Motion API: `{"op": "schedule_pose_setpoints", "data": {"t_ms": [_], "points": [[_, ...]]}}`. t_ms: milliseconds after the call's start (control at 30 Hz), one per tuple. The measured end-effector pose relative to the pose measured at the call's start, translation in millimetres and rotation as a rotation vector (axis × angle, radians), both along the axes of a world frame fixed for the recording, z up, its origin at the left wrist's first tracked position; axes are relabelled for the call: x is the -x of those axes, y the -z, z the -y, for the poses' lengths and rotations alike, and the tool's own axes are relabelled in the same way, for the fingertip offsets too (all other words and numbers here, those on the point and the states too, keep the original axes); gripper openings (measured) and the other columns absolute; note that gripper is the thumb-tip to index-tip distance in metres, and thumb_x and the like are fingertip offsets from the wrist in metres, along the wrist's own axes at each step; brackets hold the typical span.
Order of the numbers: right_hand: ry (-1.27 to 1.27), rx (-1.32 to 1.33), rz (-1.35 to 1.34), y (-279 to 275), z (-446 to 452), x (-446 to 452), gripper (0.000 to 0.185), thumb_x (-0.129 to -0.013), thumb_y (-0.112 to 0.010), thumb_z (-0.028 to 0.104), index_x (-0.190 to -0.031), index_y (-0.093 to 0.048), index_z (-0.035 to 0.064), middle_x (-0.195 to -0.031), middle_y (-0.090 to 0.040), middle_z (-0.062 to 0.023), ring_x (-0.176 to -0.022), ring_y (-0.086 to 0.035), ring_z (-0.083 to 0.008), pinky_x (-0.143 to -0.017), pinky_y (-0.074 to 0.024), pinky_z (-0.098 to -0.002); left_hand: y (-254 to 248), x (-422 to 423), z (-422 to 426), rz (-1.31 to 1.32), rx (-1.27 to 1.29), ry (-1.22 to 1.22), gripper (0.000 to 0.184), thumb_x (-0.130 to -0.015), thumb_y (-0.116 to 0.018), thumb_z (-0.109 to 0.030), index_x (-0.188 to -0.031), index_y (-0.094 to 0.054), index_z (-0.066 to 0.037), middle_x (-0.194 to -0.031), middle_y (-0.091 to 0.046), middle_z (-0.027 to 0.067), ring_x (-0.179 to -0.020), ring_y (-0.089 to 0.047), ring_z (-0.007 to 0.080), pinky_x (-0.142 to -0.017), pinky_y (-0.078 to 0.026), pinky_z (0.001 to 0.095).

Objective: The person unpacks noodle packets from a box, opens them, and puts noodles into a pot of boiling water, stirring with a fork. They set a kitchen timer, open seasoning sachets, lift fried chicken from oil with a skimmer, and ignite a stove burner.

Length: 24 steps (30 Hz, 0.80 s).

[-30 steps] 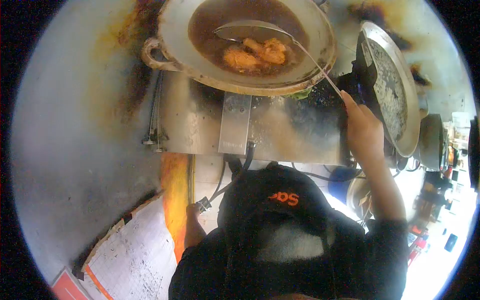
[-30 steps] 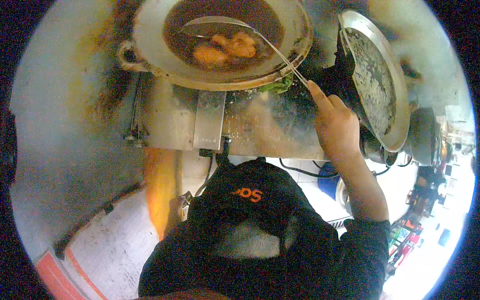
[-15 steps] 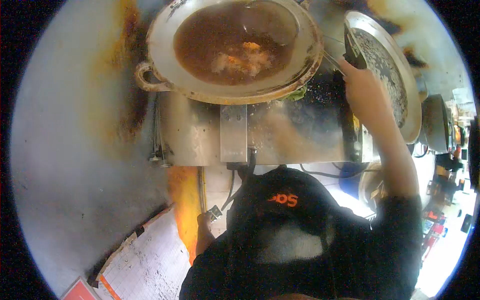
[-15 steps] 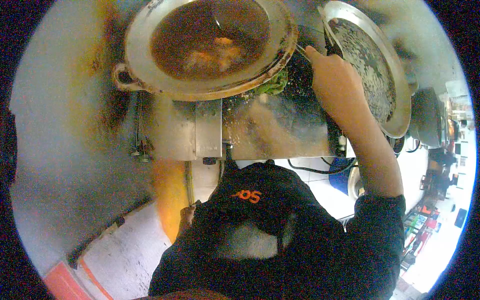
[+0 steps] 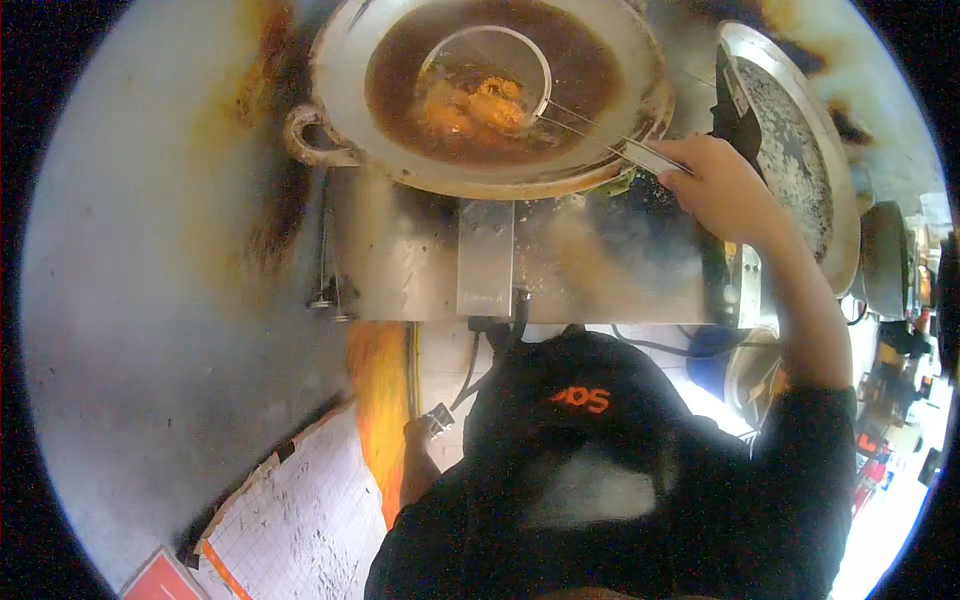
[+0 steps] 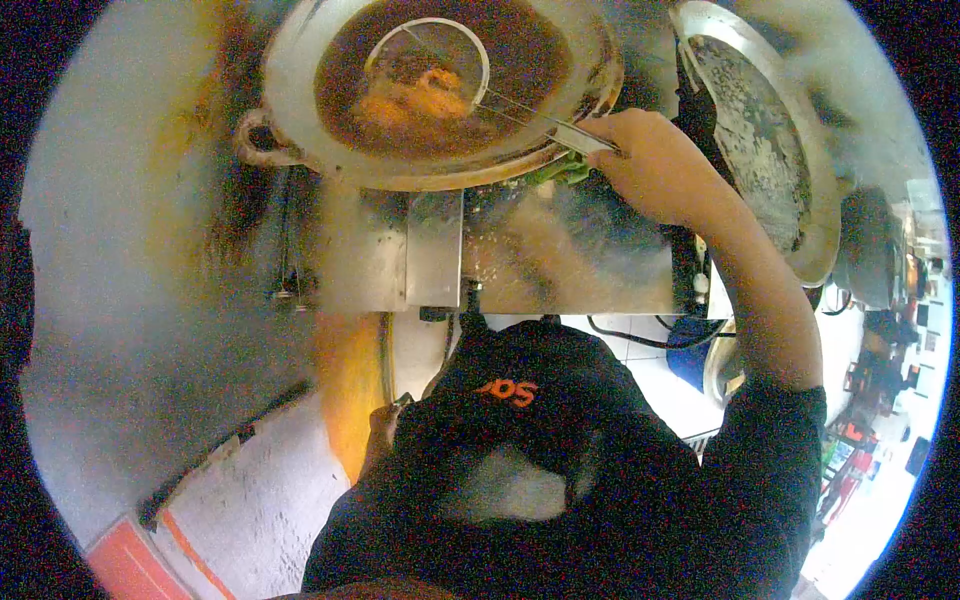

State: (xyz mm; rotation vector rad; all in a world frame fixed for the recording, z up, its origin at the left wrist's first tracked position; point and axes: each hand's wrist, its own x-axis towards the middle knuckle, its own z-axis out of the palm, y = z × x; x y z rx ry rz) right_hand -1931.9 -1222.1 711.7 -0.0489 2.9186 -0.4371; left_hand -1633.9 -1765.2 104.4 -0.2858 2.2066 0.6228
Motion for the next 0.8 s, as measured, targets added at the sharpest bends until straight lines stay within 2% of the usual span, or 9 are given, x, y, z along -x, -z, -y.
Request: {"op": "schedule_pose_setpoints", "data": {"t_ms": [133, 200, 233, 333, 367, 400, 500, 667, 800], "points": [[0.095, 0.135, 0.109, -4.3, 10.4, -7.0, 0.034, -0.082, -0.054, 0.009, -0.114, -0.062, 0.0044, -0.092, -0.064, -0.0242, -0.089, -0.064, -0.0376, -0.084, -0.049, -0.0401, 7.5, -6.6, 4.1, -0.051, -0.042, -0.054, 0.038, -0.082, -0.053, -0.045, -0.08, -0.072, -0.012, -0.08, -0.069, 0.014, -0.076, -0.066, 0.0321, -0.069, -0.05, 0.0442], [0.2, 0.187, 0.199, -7.9, 14.4, -10.9, 0.035, -0.083, -0.054, 0.008, -0.116, -0.061, 0.0035, -0.087, -0.065, -0.0216, -0.078, -0.065, -0.0299, -0.077, -0.0493, -0.0368, 13.3, -4.0, 3.0, -0.051, -0.012, -0.102, 0.04, -0.081, -0.054, -0.044, -0.079, -0.072, -0.009, -0.08, -0.069, 0.0156, -0.075, -0.066, 0.0328, -0.069, -0.051, 0.0444], [0.196, 0.19, 0.208, -3.3, 12.6, -13.6, 0.035, -0.083, -0.054, 0.008, -0.116, -0.061, 0.0035, -0.087, -0.065, -0.0216, -0.078, -0.065, -0.0299, -0.077, -0.0493, -0.0368, -10.7, 9.6, -6.4, 0.024, 0.07, 0.033, 0.045, -0.081, -0.053, -0.046, -0.079, -0.071, -0.004, -0.079, -0.068, 0.0186, -0.074, -0.066, 0.0336, -0.07, -0.051, 0.0448], [0.06, 0.294, 0.063, 7.0, 1.1, -21.3, 0.033, -0.086, -0.053, 0.007, -0.118, -0.061, 0.002, -0.073, -0.064, -0.0118, -0.062, -0.058, -0.0176, -0.063, -0.0475, -0.0328, -16.4, 14.3, -7.9, -0.063, -0.014, -0.032, 0.045, -0.082, -0.052, -0.045, -0.079, -0.071, -0.004, -0.079, -0.068, 0.0185, -0.074, -0.065, 0.0337, -0.07, -0.05, 0.0447], [0.125, 0.366, 0.148, 5.1, -0.2, -21.6, 0.032, -0.087, -0.053, 0.007, -0.118, -0.061, 0.001, -0.069, -0.06, -0.0061, -0.059, -0.053, -0.013, -0.058, -0.0444, -0.0297, -24.8, 20.9, -10.9, -0.067, 0.113, 0.171, 0.045, -0.084, -0.052, -0.045, -0.077, -0.07, -0.005, -0.078, -0.067, 0.0182, -0.073, -0.066, 0.0331, -0.069, -0.05, 0.0445], [0.192, 0.438, 0.233, 4.0, -2.7, -22.2, 0.032, -0.089, -0.052, 0.008, -0.119, -0.06, -0.0001, -0.065, -0.056, -0.0005, -0.056, -0.049, -0.0083, -0.053, -0.0414, -0.0267, -33.0, 24.8, -15.3, -0.059, 0.115, 0.17, 0.045, -0.084, -0.052, -0.045, -0.077, -0.07, -0.005, -0.078, -0.067, 0.0182, -0.073, -0.066, 0.0331, -0.069, -0.05, 0.0445], [0.205, 0.529, 0.289, 12.4, -14.7, -22.8, 0.033, -0.092, -0.052, 0.011, -0.121, -0.06, 0.0, -0.061, -0.049, 0.0054, -0.053, -0.044, -0.004, -0.049, -0.036, -0.0215, -42.5, 27.1, -18.4, -0.045, 0.114, 0.152, 0.044, -0.086, -0.051, -0.047, -0.081, -0.07, -0.007, -0.079, -0.068, 0.0156, -0.073, -0.066, 0.032, -0.068, -0.051, 0.0435], [0.242, 0.593, 0.417, 9.6, -25.8, -17.3, 0.035, -0.092, -0.052, 0.015, -0.124, -0.059, 0.0025, -0.056, -0.046, 0.0063, -0.045, -0.038, -0.0023, -0.041, -0.0307, -0.0197, -54.2, 25.2, -22.8, 0.083, -0.094, -0.252, 0.041, -0.088, -0.052, -0.047, -0.089, -0.071, -0.011, -0.083, -0.07, 0.013, -0.074, -0.067, 0.0288, -0.068, -0.051, 0.0434], [0.269, 0.645, 0.452, 15.5, -31.2, -18.2, 0.037, -0.092, -0.054, 0.018, -0.126, -0.058, 0.0047, -0.053, -0.044, 0.0072, -0.041, -0.035, -0.0013, -0.037, -0.027, -0.0186, -18.1, 20.5, -13.3, 0.06, 0.053, 0.088, 0.041, -0.087, -0.052, -0.044, -0.088, -0.071, -0.008, -0.081, -0.069, 0.0135, -0.071, -0.067, 0.0249, -0.066, -0.052, 0.0431]]}}
